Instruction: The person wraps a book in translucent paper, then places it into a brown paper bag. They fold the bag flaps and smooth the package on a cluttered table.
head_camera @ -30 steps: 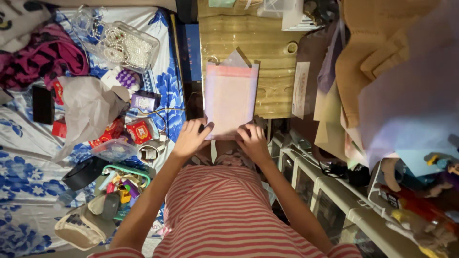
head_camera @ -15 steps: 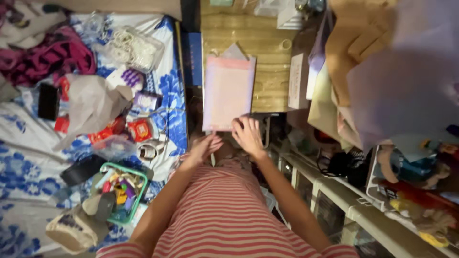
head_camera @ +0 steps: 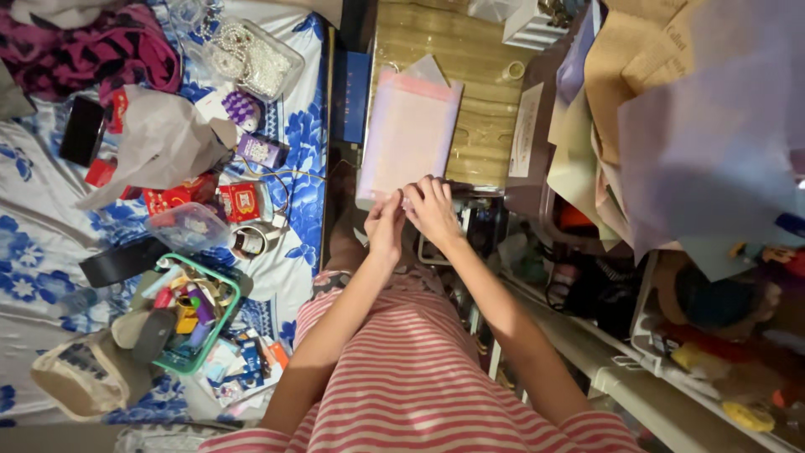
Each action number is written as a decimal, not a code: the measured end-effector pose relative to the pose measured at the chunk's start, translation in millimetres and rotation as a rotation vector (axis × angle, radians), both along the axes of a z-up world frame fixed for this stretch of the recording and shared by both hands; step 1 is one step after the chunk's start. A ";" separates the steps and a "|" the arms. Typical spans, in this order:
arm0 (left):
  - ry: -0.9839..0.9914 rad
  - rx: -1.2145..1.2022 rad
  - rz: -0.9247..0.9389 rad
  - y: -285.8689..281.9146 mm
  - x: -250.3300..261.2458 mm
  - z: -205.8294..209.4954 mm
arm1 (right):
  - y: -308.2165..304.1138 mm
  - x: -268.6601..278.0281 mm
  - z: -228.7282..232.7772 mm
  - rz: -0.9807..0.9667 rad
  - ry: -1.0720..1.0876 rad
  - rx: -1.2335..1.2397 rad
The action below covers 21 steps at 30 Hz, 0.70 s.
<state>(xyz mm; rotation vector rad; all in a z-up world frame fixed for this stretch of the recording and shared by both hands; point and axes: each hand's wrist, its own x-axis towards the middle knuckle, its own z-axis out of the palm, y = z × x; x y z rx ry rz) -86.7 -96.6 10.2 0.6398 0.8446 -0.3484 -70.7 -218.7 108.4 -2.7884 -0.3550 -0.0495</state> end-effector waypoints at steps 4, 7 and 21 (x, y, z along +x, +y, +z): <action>0.005 0.146 0.057 -10.6 5.1 -1.2 | -10.0 7.9 15.6 0.054 0.160 0.130; -0.007 0.149 0.064 -9.1 6.0 -0.6 | -35.6 27.9 23.4 0.052 0.283 0.407; -0.076 0.246 0.021 50.4 56.8 0.7 | -30.7 157.9 0.3 -0.296 -0.079 0.114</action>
